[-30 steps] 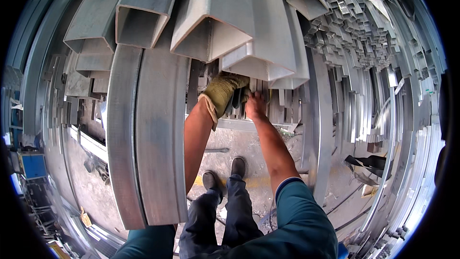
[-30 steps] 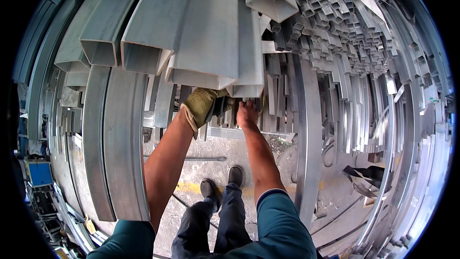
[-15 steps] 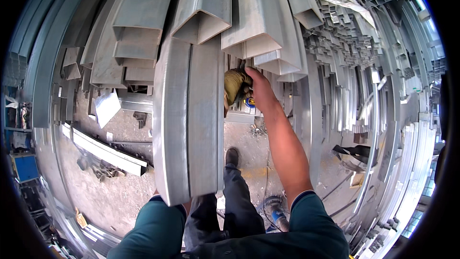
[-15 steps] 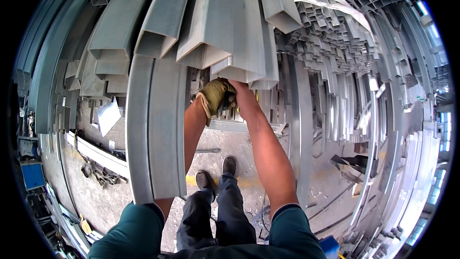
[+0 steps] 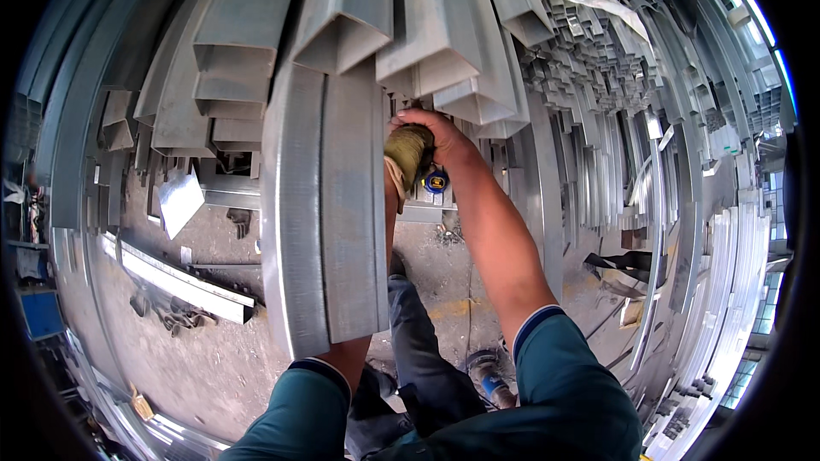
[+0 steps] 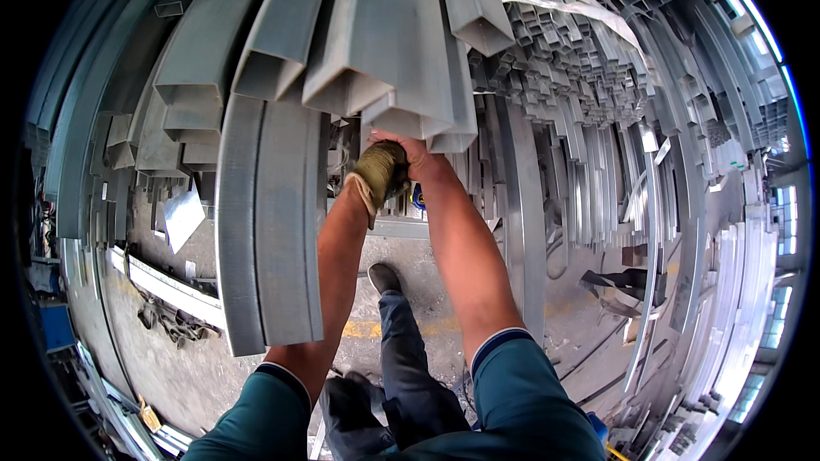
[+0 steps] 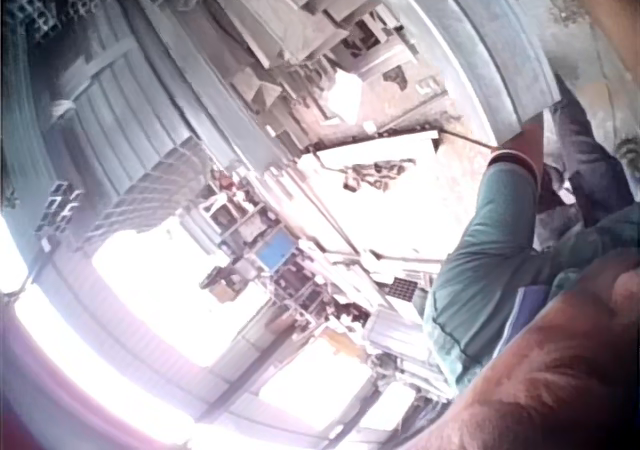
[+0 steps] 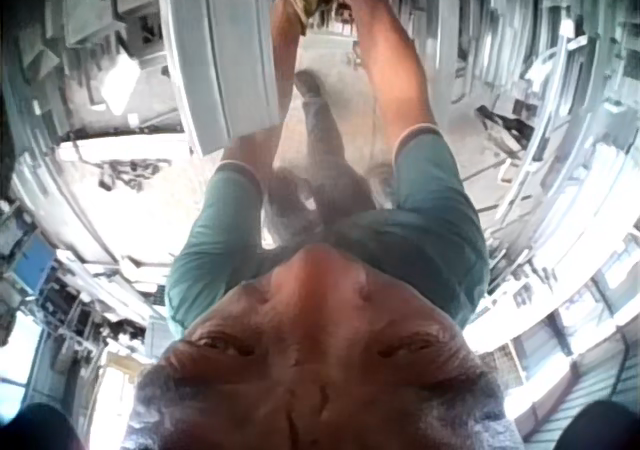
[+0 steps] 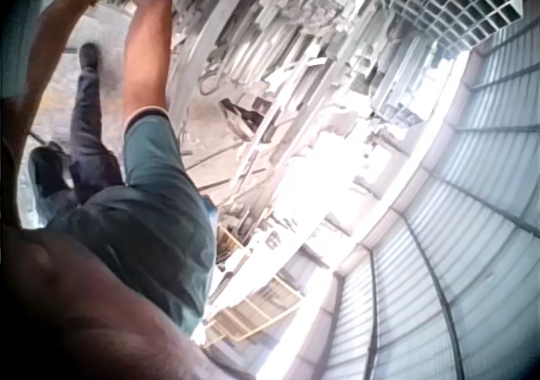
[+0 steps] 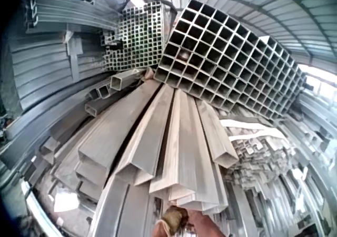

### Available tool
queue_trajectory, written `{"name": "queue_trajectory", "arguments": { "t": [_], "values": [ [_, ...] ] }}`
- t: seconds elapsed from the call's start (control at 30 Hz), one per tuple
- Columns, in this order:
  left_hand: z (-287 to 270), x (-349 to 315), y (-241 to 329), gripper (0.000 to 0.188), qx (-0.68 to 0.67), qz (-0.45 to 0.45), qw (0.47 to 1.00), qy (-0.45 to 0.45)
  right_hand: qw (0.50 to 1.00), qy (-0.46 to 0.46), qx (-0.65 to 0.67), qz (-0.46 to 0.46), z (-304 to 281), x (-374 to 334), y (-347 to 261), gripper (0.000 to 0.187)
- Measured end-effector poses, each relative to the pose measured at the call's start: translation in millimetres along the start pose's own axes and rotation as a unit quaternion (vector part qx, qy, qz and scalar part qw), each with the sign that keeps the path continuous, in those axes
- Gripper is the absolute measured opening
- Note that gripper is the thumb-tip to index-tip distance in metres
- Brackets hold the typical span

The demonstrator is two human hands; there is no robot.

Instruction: The person walks through a warehouse and selects metal profiles from a large rack. They use a tape measure to measure the length of several profiles, then move to another area to measure additional profiles on the floor. The person handles the profiles by hand and uses the tape measure for measurement.

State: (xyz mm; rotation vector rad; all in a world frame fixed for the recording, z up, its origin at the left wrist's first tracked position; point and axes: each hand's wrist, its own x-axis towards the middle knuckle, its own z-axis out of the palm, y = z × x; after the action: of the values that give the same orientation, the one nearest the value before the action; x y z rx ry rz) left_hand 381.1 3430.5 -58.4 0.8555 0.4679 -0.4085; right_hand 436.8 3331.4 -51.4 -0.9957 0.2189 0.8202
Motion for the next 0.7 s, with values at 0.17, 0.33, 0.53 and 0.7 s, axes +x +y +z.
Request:
{"name": "queue_trajectory", "arguments": {
  "t": [0.17, 0.33, 0.53, 0.7],
  "values": [
    [-5.1, 12.8, 12.2, 0.01, 0.034, 0.019, 0.999, 0.004, 0.999, 0.007, -0.029, -0.011, 7.9, 11.8, -0.7, 0.026],
    [-0.3, 5.3, 24.5, 0.013, 0.127, 0.022, 0.991, -0.04, 0.995, 0.066, -0.072, -0.016, 14.0, 4.0, -8.8, 0.033],
    [-51.0, 39.7, 9.9, 0.012, 0.15, 0.07, 0.985, -0.05, 0.994, 0.103, -0.04, 0.005, 28.9, 6.8, 11.7, 0.037],
    [-18.8, 19.2, 7.9, 0.016, 0.2, 0.008, 0.979, -0.048, 0.956, 0.191, -0.136, -0.179, -62.4, 58.5, 57.0, 0.069]
  ]
}}
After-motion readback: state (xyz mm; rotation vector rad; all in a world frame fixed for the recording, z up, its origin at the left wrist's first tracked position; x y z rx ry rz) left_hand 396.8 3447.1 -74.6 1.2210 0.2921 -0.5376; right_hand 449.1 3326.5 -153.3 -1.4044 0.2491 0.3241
